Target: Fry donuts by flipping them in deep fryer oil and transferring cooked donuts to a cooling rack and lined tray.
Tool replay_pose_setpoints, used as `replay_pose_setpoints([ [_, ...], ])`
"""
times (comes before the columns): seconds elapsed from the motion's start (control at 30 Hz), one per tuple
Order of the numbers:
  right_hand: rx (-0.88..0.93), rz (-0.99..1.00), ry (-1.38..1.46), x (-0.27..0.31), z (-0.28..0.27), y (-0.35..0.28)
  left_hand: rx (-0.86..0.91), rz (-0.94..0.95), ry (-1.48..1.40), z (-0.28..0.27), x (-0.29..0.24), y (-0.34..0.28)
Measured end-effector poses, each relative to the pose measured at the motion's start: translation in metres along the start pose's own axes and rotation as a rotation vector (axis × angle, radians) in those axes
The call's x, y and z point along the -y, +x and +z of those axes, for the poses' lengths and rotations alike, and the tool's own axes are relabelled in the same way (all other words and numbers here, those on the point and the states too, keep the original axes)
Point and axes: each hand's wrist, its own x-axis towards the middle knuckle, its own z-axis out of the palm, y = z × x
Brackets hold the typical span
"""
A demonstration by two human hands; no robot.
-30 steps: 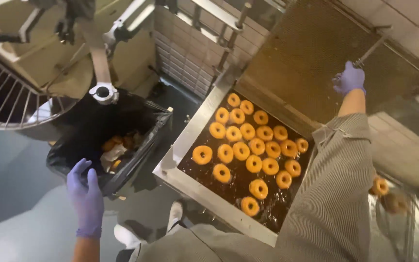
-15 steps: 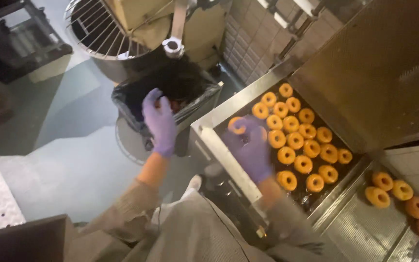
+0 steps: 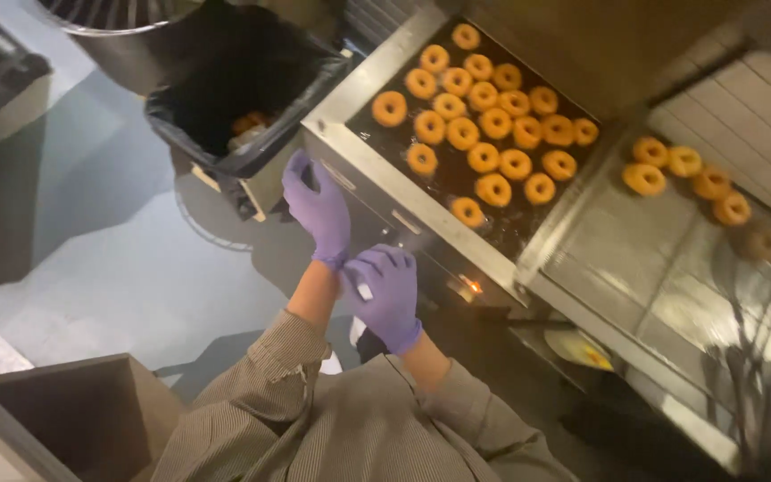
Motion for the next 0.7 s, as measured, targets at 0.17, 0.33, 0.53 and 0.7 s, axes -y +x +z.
replay_pose_setpoints([
  [0.17, -0.066, 0.156, -0.197, -0.045, -0.047, -0.015, 0.128, 0.121, 0.045, 0.037, 0.008, -0.077],
  [0.33, -0.181, 0.395, -0.254, -0.121, -0.108, -0.031, 0.454, 0.208, -0.092, 0.099, 0.036, -0.181],
  [0.53, 0.067, 0.370, 0.142, -0.172, -0.222, -0.114, 0.554, 0.225, -0.118, 0.089, 0.007, -0.283],
  [0.7, 0.058, 0.682, 0.168, -0.245, -0.331, -0.195, 0.699, 0.508, 0.492, 0.011, 0.014, -0.363],
])
